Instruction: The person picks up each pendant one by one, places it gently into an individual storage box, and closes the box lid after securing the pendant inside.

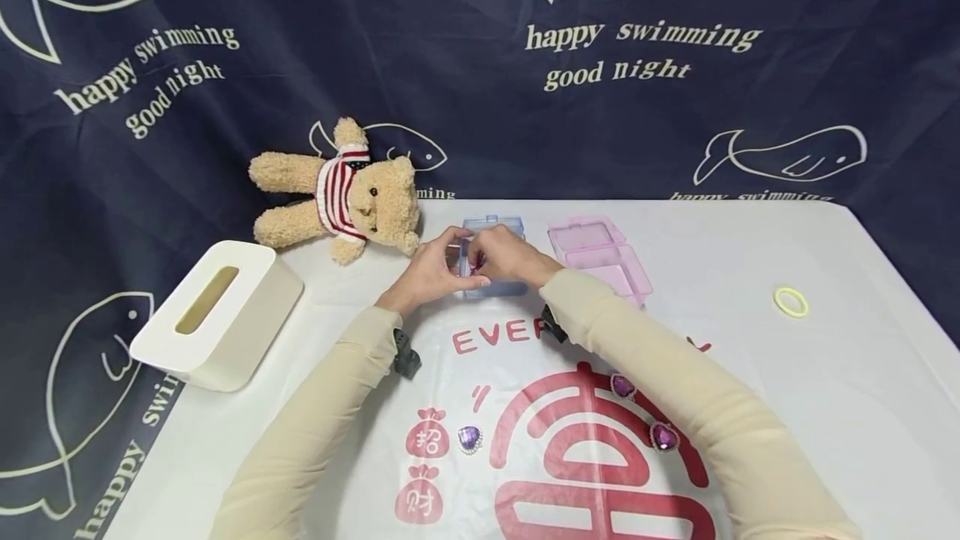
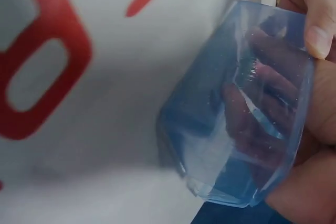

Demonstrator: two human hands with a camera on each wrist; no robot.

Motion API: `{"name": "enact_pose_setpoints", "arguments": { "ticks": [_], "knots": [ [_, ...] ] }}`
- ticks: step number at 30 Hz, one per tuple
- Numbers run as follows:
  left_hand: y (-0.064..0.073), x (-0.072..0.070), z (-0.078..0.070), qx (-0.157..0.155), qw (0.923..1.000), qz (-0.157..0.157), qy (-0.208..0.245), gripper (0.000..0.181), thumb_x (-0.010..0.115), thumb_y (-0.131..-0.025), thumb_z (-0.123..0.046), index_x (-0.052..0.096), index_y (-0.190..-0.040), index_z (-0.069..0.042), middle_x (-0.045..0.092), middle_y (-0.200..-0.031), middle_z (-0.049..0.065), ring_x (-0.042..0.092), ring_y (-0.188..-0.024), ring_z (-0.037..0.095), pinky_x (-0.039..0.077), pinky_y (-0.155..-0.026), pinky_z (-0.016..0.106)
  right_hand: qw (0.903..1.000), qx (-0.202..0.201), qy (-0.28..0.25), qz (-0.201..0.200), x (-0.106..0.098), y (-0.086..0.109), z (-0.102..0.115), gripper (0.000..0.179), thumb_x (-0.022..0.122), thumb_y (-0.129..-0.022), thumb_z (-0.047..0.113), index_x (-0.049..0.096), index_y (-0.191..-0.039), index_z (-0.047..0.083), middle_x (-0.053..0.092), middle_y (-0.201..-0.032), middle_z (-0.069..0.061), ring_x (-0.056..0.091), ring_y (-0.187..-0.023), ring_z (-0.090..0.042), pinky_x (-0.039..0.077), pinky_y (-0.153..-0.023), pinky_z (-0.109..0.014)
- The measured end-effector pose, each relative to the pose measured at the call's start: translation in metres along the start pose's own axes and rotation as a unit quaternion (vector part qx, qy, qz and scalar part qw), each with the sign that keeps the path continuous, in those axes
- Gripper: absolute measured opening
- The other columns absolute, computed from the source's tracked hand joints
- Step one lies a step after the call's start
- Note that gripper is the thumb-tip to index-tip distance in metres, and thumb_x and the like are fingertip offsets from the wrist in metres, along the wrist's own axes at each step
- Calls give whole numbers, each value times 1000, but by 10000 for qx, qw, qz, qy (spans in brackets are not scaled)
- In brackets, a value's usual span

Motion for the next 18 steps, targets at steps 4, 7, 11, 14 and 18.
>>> {"name": "enact_pose_setpoints", "arguments": {
  "ticks": [4, 7, 11, 14, 18],
  "knots": [
    [0, -1, -1, 22, 10000, -14, -51, 74, 87, -70, -35, 50, -131, -16, 69, -115, 13, 66, -95, 21, 55, -75, 28, 9993, 189, 257, 178, 3, -4, -2, 12, 84, -70, 11, 72, -75, 9, 72, -77, -3, 65, -74, -18, 56, -66, -31],
    [0, 0, 0, 24, 10000, 2, -64, 74, 87, -69, -35, 50, -131, -15, 69, -115, 13, 67, -96, 22, 56, -76, 29, 9987, 298, 331, 267, 5, -5, -4, 12, 84, -70, 11, 73, -77, 10, 73, -80, -3, 66, -77, -18, 57, -68, -32],
    [1, 0, 0, -3, 10000, 6, -85, 74, 87, -69, -34, 50, -130, -16, 69, -116, 13, 67, -100, 21, 56, -79, 30, 9988, 251, 241, 348, 5, -4, -4, 14, 83, -73, 11, 74, -83, 9, 75, -89, -4, 68, -84, -21, 58, -73, -35],
    [1, 0, 0, -4, 9999, 27, -115, 73, 87, -70, -35, 50, -131, -17, 69, -117, 13, 67, -101, 22, 57, -80, 32, 9995, 57, 21, 306, -1, 1, -2, 15, 79, -74, 6, 74, -88, 6, 75, -94, -7, 69, -91, -24, 58, -80, -36],
    [1, 0, -1, 7, 10000, 29, -69, 74, 87, -69, -35, 50, -131, -17, 68, -117, 13, 67, -101, 24, 57, -80, 34, 9995, -221, -238, -45, -24, 13, 4, 19, 71, -74, -3, 73, -92, 2, 74, -95, -11, 70, -90, -27, 58, -79, -37]
  ]
}}
Point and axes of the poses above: each hand's wrist, its own y-axis away from the middle knuckle, its own x-axis out of the palm, z = x × y, the point moved 8 cm from there along -y, towards the middle knuckle
